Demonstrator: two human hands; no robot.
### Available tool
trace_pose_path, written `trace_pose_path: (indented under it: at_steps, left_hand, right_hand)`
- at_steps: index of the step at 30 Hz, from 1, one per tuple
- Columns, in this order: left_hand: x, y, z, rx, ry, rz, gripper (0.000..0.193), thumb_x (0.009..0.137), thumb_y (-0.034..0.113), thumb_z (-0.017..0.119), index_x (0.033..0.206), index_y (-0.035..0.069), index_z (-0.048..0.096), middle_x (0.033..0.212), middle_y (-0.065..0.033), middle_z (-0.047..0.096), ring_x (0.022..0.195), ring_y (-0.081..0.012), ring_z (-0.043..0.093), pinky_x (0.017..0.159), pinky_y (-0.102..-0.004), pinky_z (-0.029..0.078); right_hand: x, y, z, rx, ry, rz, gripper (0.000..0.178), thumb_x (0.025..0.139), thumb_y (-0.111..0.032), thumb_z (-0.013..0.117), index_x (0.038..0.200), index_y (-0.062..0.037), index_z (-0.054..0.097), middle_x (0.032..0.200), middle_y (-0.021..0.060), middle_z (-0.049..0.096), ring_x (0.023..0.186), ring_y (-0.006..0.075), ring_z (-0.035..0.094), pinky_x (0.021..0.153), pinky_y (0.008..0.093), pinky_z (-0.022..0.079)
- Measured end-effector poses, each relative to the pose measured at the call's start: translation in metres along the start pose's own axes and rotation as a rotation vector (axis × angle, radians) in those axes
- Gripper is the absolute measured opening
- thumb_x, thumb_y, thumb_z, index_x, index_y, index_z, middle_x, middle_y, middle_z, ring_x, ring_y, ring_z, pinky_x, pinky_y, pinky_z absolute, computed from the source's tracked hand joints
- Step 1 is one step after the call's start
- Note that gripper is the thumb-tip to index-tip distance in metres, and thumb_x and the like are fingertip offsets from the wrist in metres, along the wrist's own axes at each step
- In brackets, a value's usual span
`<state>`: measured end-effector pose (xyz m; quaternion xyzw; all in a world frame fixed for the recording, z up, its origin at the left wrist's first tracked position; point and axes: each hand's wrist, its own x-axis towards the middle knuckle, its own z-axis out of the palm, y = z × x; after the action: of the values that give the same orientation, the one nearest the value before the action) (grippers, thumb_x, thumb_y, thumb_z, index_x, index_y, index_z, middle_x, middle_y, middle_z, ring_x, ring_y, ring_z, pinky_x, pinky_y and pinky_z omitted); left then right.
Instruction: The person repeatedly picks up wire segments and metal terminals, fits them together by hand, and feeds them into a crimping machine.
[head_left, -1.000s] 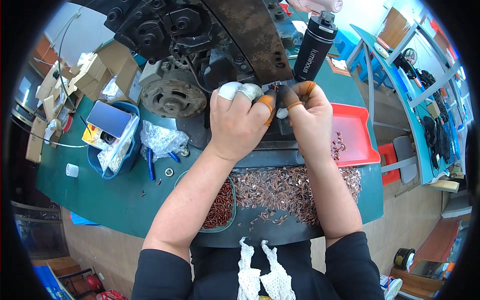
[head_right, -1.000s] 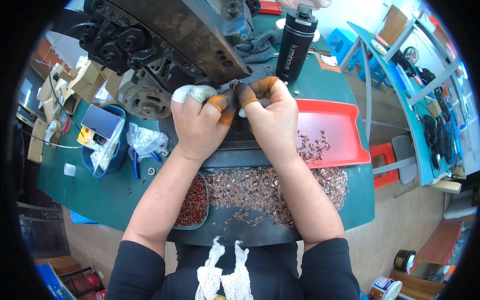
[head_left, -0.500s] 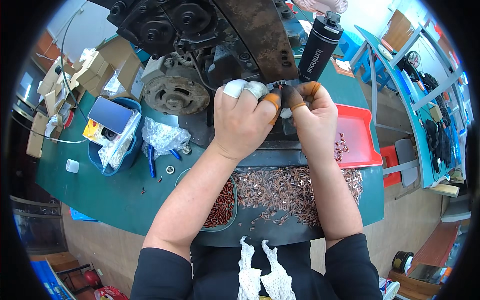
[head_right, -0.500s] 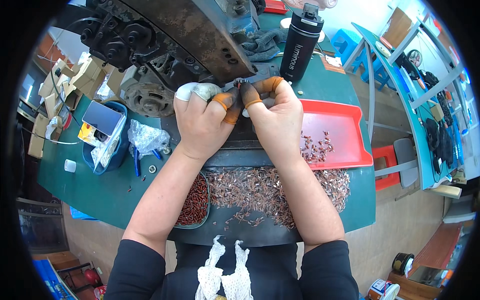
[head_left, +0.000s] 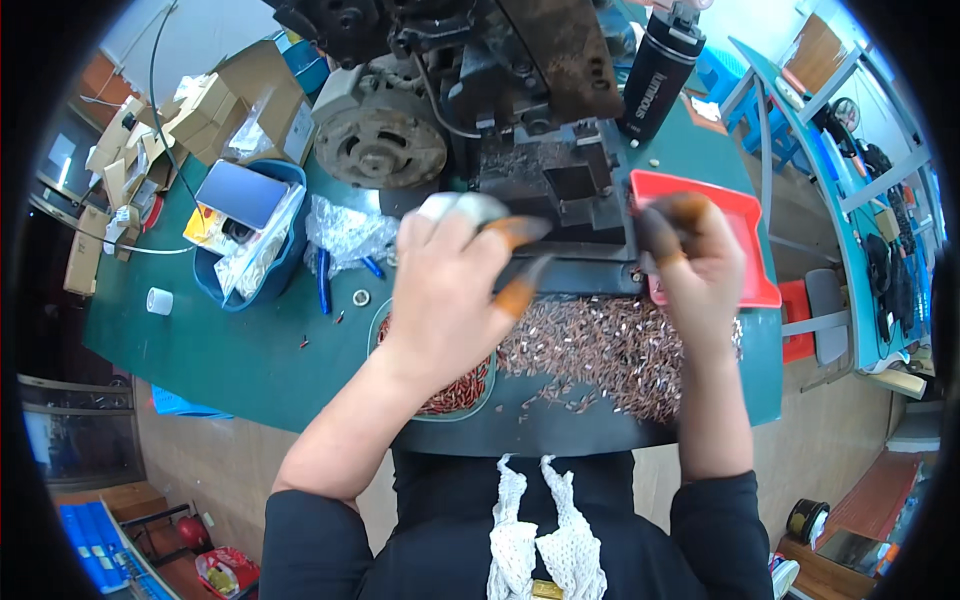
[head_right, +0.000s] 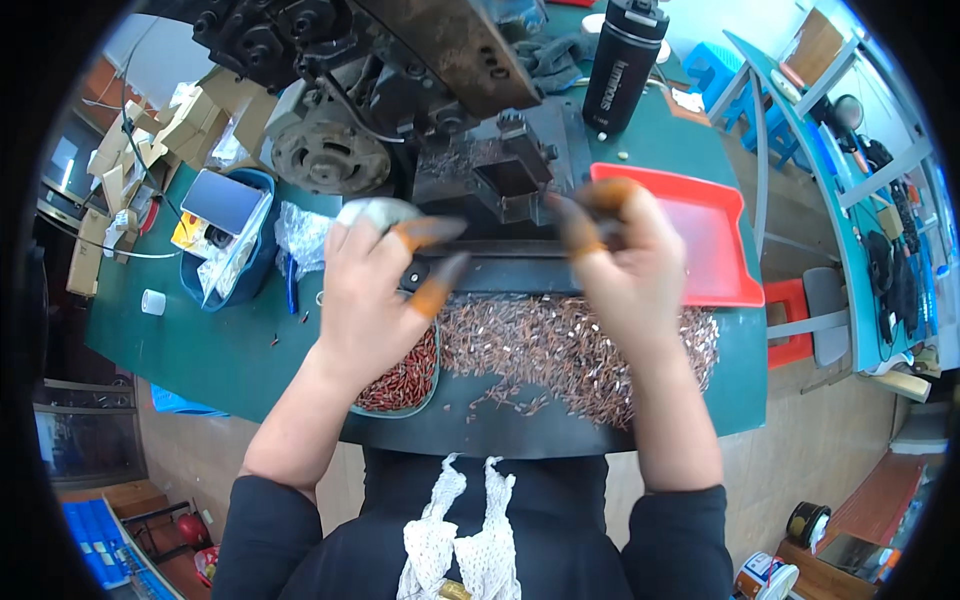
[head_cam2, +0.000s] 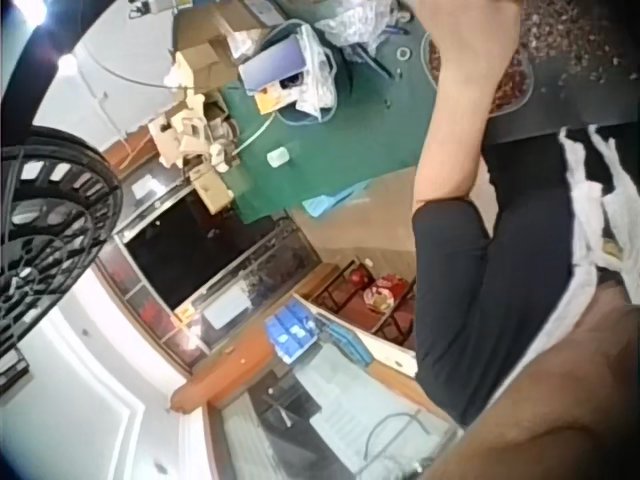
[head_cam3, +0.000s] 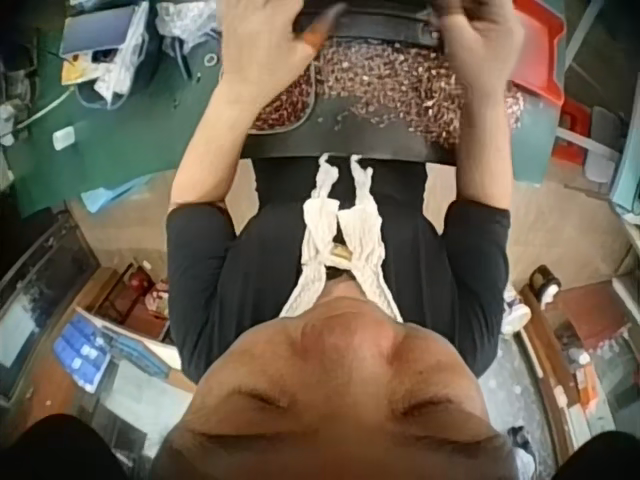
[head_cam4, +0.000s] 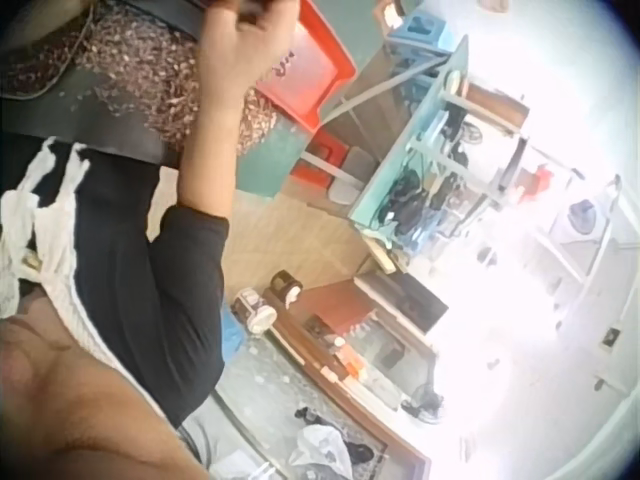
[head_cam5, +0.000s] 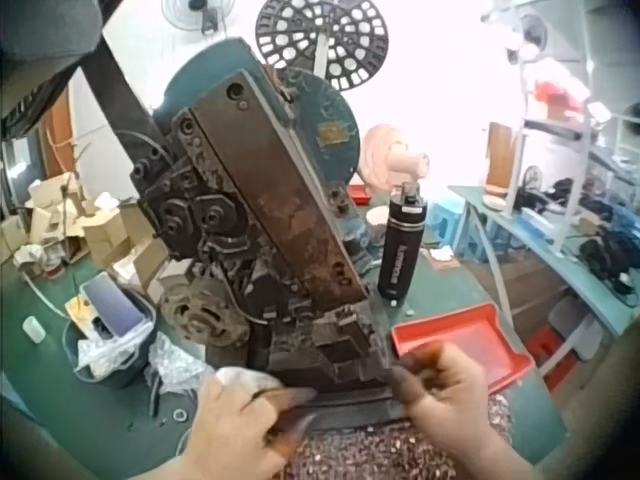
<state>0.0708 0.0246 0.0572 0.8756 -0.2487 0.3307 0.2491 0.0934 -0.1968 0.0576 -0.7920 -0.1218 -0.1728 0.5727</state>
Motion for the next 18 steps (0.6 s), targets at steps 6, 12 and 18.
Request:
trace_pose_path:
  at_steps: [6,12,18]
  left_hand:
    - [-0.064,0.003,-0.033,0.095,-0.490,-0.438,0.034,0.071,0.017,0.080,0.099,0.005,0.064,0.097,-0.0143,0.053,0.104,-0.0347,0.048,0.093,-0.0454,0.035]
    - [-0.078,-0.004,-0.016,0.170,-0.392,-0.363,0.026,0.072,0.017,0.079,0.092,0.006,0.067,0.094,-0.0118,0.053,0.103,-0.0332,0.048,0.104,-0.0509,0.028]
    - [-0.087,-0.007,-0.020,0.161,-0.333,-0.380,0.014,0.079,0.014,0.075,0.093,0.012,0.075,0.091,-0.0051,0.061,0.095,-0.0250,0.055,0.105,-0.0449,0.027]
  right_hand:
    - [-0.048,0.032,-0.048,-0.196,0.084,0.204,0.018,0.091,-0.008,0.068,0.107,-0.0005,0.064,0.084,-0.0031,0.061,0.071,0.0015,0.052,0.064,0.0171,0.042]
    - [-0.073,0.012,-0.012,-0.229,-0.112,0.173,0.019,0.086,-0.007,0.070,0.105,-0.0021,0.068,0.075,-0.0022,0.061,0.064,0.0036,0.048,0.060,0.0209,0.042]
    - [-0.077,0.000,0.021,-0.203,-0.260,-0.036,0.018,0.084,-0.007,0.071,0.101,-0.0028,0.069,0.086,0.0100,0.067,0.070,0.0149,0.060,0.062,0.0275,0.048]
